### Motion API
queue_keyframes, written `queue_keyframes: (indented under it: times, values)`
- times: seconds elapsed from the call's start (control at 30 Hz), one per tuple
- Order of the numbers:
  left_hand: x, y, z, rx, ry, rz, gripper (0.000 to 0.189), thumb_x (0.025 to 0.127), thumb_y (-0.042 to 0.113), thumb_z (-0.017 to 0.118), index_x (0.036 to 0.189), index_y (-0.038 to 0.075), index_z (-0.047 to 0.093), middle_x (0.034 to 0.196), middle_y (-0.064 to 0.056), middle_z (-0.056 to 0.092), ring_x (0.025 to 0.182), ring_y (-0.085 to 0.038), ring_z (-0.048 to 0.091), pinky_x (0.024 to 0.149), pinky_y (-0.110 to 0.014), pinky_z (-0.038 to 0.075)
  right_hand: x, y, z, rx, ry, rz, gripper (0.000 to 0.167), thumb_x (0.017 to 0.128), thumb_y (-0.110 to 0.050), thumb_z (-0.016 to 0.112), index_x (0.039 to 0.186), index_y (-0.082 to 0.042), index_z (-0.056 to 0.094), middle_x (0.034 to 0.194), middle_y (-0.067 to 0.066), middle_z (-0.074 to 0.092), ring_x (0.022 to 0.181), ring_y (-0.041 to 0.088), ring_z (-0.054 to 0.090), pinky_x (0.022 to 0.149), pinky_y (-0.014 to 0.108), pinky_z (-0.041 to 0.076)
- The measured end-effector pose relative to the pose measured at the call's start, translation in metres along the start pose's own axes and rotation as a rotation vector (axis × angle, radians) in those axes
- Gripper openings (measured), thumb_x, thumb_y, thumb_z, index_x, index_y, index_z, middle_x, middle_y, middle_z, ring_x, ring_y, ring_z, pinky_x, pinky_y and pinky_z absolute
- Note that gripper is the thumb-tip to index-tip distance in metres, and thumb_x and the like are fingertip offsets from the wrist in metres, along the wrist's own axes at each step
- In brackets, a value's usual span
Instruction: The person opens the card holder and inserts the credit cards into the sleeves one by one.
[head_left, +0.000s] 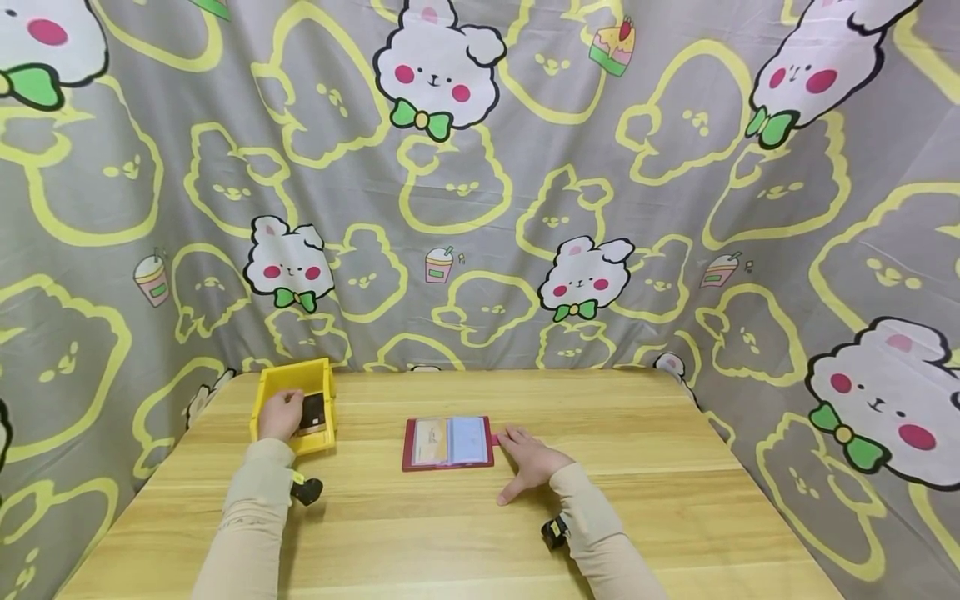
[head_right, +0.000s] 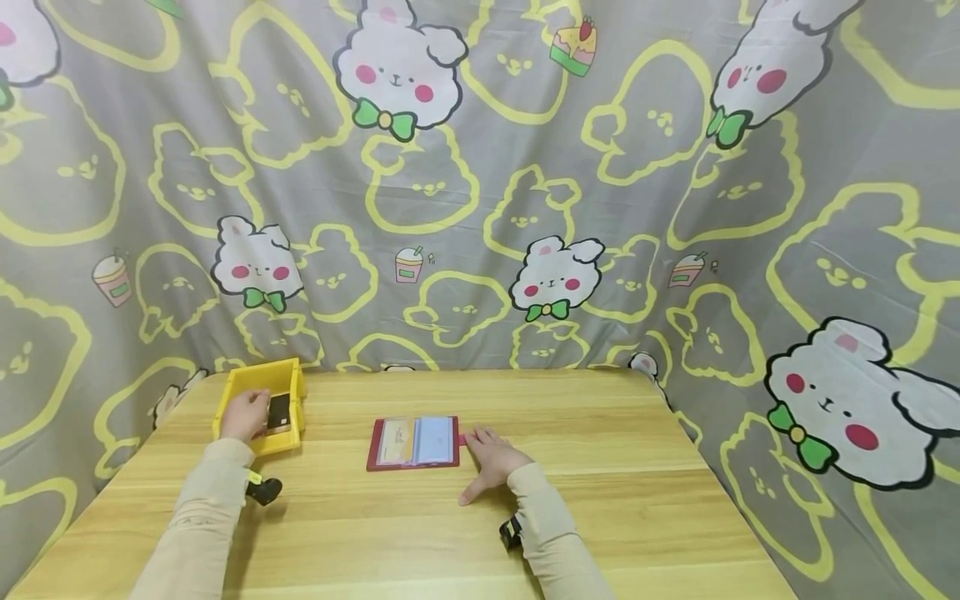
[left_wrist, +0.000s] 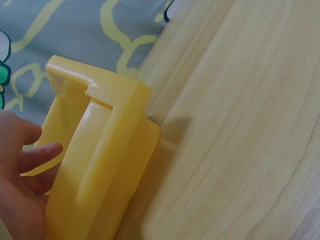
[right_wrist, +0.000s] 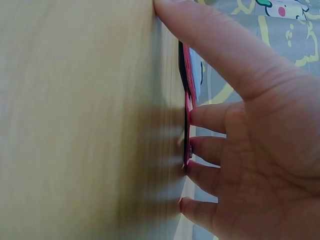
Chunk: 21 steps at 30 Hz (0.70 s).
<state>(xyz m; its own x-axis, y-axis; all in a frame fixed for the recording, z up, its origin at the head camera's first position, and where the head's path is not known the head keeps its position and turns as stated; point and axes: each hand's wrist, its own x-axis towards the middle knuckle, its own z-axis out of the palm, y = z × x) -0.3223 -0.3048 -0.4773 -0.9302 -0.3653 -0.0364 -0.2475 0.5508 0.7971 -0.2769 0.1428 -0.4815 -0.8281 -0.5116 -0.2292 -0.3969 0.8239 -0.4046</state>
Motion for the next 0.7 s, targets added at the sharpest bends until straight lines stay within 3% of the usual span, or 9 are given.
queue_keyframes:
  times: [0.3,0.5,0.7]
  values:
    - [-0.0029,-0.0029,0.0005,-0.032,-0.012,0.001,0.059,0.105,0.039,0.030,0.142,-0.004,0.042,0.141,-0.030,0.045,0.109,-0.041,0.055,0.086,-0.046,0.052,-0.0008,-0.0006,0.0019,-0.002,0.004,-0.002,0.113,0.068,-0.042,0.087,0.153,-0.001,0.025,0.161,0.024,0.016,0.149,0.042,0.014,0.119,0.058,0.022]
    - [-0.0022,-0.0041,0.0015,-0.024,0.001,0.020,0.059,0.104,0.042,0.031,0.140,-0.002,0.045,0.140,-0.029,0.046,0.103,-0.040,0.056,0.076,-0.042,0.052,-0.0012,-0.0007,0.0011,0.011,0.005,-0.005,0.113,0.068,-0.041,0.087,0.153,-0.001,0.025,0.161,0.024,0.016,0.149,0.042,0.014,0.119,0.059,0.021]
    - [0.0006,-0.0054,0.0018,-0.012,-0.009,0.025,0.062,0.104,0.045,0.029,0.141,-0.003,0.043,0.144,-0.029,0.042,0.124,-0.045,0.046,0.097,-0.054,0.045,-0.0005,0.0002,0.0017,0.022,0.009,-0.002,0.113,0.068,-0.042,0.087,0.153,-0.002,0.024,0.161,0.023,0.016,0.150,0.042,0.014,0.120,0.058,0.021]
